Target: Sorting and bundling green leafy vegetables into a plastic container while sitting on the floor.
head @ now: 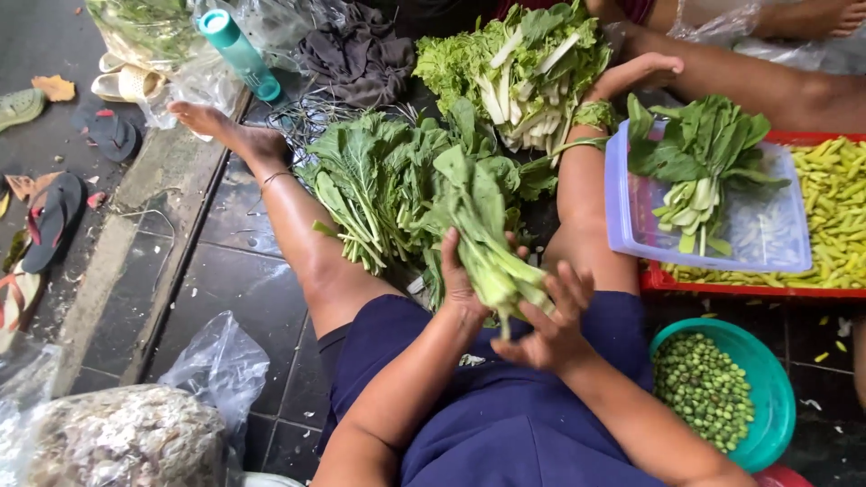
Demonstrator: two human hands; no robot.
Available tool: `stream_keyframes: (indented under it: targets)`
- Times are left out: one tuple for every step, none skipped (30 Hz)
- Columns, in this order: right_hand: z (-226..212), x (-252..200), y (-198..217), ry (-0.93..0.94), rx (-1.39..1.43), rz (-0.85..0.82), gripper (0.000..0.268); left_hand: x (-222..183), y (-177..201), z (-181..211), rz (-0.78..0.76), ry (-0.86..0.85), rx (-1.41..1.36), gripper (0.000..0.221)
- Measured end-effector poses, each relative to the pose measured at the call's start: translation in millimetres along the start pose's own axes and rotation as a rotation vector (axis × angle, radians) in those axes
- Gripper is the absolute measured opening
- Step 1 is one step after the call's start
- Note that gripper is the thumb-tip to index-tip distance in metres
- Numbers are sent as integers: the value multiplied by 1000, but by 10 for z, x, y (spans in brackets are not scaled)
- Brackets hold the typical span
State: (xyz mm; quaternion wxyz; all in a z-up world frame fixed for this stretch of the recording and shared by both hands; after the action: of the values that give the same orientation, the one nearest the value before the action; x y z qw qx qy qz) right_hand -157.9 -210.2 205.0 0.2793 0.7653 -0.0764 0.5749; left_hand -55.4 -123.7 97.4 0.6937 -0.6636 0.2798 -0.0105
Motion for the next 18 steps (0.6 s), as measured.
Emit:
stream_keyframes:
  targets:
    - [48,-4,-56,3,-3,-3,81,-10,22,-90,-3,2,-3,84]
    - [72,2,-103,34,17,30,72,-19,29,-172,-13,23,0,78]
    - [95,9,-148,64,37,63,64,-30,34,-255,-23,45,2,73]
    - [8,93,-67,70,40,69,64,17,45,-184,-28,39,7,73]
    - [-12,177,21,15,137,85,66,65,86,-44,-2,-30,80,69]
    - [-21,261,97,-38,239,95,68,114,121,103,24,-104,147,66]
    - [-40,494,204,-29,247,96,68,119,144,146,18,-114,147,66]
    - [94,670,233,-234,269,14,53,88,236,156,56,-121,283,69]
    - [227,792,262,-440,289,-69,45,66,332,165,95,-129,419,71]
    - [399,651,180,-455,283,-73,45,116,492,169,105,-116,417,71]
    - [773,302,-113,-795,488,-204,51,171,652,147,118,-77,555,79]
    - [1059,-87,-402,-1124,688,-325,60,283,756,144,116,-38,701,86]
    - [1048,-11,-376,-1129,679,-314,60,210,647,83,111,-26,706,86]
    - [991,-200,-519,-1283,532,-647,86,105,609,-7,143,34,672,84]
    - [920,-426,-569,-1416,363,-982,118,1,573,-90,175,94,637,83]
    - [853,-407,-586,-1426,370,-990,118,-33,654,-84,188,97,632,83]
    - [755,-456,-619,-1554,482,-964,122,-75,757,-132,202,166,630,92]
    - [654,-486,-658,-1677,595,-935,128,-114,849,-173,214,232,626,101]
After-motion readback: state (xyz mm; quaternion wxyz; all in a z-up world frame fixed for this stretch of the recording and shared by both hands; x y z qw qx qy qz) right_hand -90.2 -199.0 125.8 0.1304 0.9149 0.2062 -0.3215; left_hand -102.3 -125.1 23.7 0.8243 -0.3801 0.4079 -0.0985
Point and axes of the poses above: each hand's wrist, its own x-axis towards the middle knuckle, its own y-axis out of the back of the hand, z = x × y, the point moved 10 cm from there along x, towards the middle knuckle, and after that the axes turned 5 degrees about x, right-handed, at the moved point
